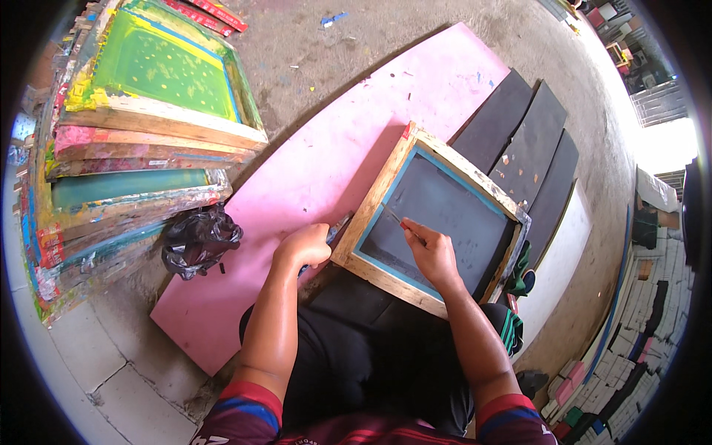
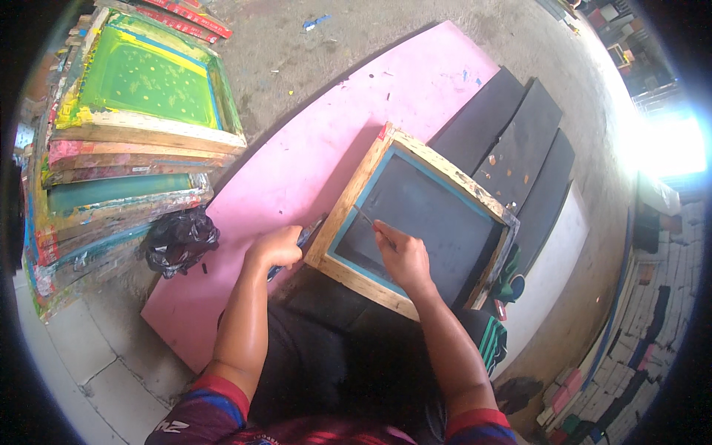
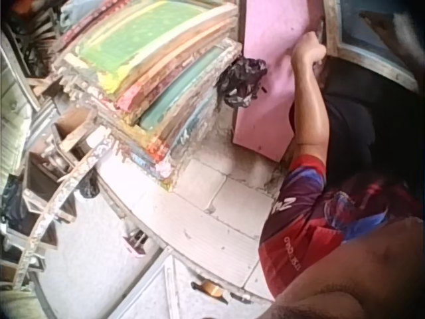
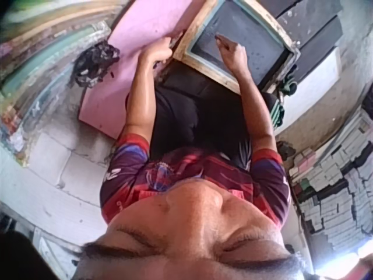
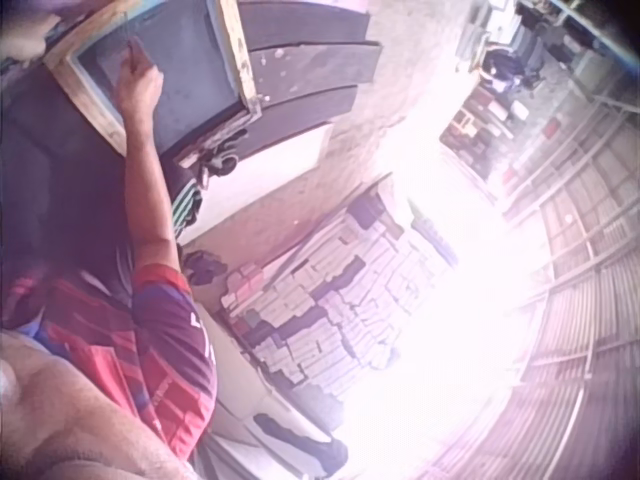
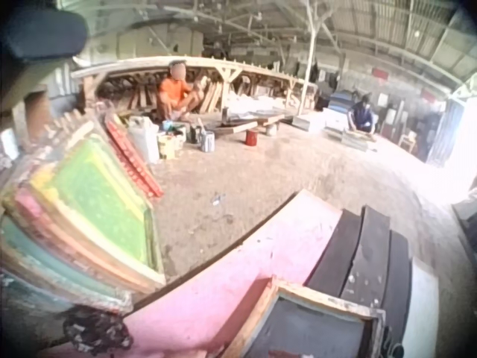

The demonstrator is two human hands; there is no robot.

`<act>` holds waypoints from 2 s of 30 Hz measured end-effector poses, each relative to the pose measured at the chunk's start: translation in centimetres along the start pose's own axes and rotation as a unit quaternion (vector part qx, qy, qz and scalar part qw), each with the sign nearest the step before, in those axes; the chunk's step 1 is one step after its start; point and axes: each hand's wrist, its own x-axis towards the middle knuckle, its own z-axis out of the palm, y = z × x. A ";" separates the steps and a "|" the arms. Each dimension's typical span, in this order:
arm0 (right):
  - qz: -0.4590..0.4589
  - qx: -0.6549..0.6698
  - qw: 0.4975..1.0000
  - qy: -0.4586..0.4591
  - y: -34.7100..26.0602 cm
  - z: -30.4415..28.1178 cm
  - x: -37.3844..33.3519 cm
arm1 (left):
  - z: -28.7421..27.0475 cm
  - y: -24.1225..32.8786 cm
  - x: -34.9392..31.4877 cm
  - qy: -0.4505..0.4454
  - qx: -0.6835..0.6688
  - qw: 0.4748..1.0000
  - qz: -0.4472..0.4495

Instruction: The person wipes the inside of a wooden frame with a green cloth, then flips it to wipe the back. They place the frame aside and pick up another frame, using a screwdriver to tighten screws along the edges.

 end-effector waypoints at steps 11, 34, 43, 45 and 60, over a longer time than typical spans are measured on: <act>-0.027 -0.018 0.999 0.011 -0.1 1.5 1.8 | 0.6 -0.7 1.2 0.017 0.024 0.999 0.012; -0.027 -0.022 0.999 -0.011 0.1 1.3 2.6 | 0.2 0.2 0.7 -0.003 -0.008 1.000 -0.024; -0.088 -0.075 0.992 0.042 0.8 2.3 2.2 | 0.0 0.7 0.5 -0.010 -0.014 1.000 -0.019; -0.107 -0.134 0.984 0.043 0.0 2.1 2.1 | -0.1 0.7 0.4 -0.017 -0.020 0.999 -0.023; -0.113 -0.174 0.978 0.032 -0.6 1.5 1.6 | 0.5 0.0 1.2 -0.011 0.001 1.000 -0.024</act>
